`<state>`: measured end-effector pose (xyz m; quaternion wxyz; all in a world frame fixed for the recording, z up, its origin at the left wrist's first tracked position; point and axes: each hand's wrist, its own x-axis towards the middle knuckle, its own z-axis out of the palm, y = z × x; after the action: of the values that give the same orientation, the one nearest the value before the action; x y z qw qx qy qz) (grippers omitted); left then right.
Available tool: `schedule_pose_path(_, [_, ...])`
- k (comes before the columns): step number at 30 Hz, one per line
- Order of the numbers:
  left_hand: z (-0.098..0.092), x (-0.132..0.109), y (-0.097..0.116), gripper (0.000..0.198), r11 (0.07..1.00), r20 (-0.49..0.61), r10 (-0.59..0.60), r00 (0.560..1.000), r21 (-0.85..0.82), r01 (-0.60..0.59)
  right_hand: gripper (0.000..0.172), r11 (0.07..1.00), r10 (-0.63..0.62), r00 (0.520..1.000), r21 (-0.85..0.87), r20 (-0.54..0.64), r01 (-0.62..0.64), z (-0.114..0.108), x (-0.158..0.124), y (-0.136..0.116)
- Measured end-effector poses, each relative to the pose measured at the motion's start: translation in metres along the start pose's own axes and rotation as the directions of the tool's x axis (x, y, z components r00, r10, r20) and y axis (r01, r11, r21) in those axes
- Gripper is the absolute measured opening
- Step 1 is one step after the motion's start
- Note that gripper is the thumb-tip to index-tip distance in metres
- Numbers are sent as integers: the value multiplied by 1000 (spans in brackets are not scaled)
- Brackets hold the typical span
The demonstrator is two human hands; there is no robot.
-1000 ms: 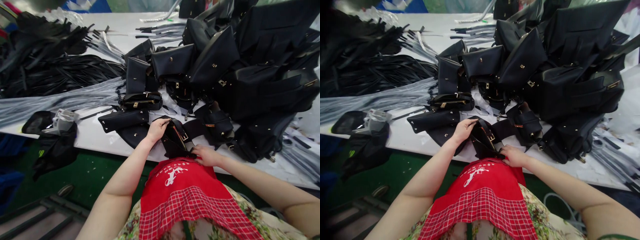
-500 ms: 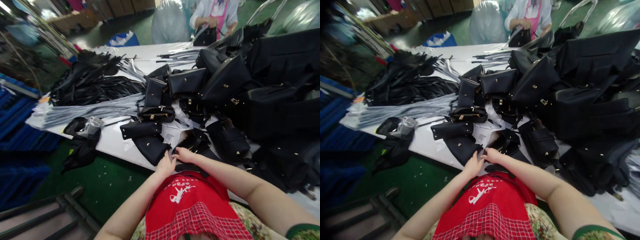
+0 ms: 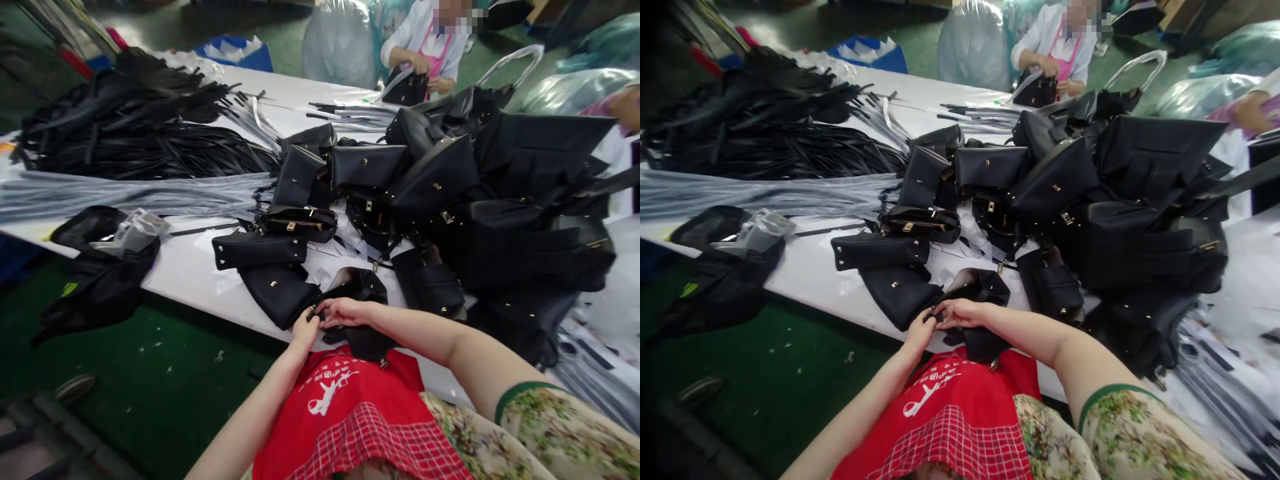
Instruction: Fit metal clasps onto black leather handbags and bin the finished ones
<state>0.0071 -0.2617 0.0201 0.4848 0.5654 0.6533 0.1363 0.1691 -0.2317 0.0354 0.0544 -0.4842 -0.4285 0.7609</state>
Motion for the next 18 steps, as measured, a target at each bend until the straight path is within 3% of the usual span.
schedule_pose_path(2, [-5,2,-1,46,998,90,42,995,-47,-38,46,1000,-10,1000,-22,24,11,-4,-7,4])
schedule_pose_path(4, [-11,3,0,50,991,192,104,976,-97,-87,38,978,-76,996,-189,45,83,-7,-15,7])
schedule_pose_path(8, [-16,6,5,55,979,311,183,933,-141,-145,19,828,-226,974,-521,24,205,-5,-21,8])
schedule_pose_path(11, [-19,12,3,54,984,286,166,944,-113,-139,19,790,-259,963,-590,-73,168,-6,-22,8])
schedule_pose_path(14, [-23,17,-2,49,992,224,125,967,-63,-113,36,750,-272,943,-656,-190,84,-14,-25,9])
schedule_pose_path(18, [-23,19,-6,45,995,191,100,976,-27,-96,37,669,-280,931,-743,-235,14,-18,-26,5])
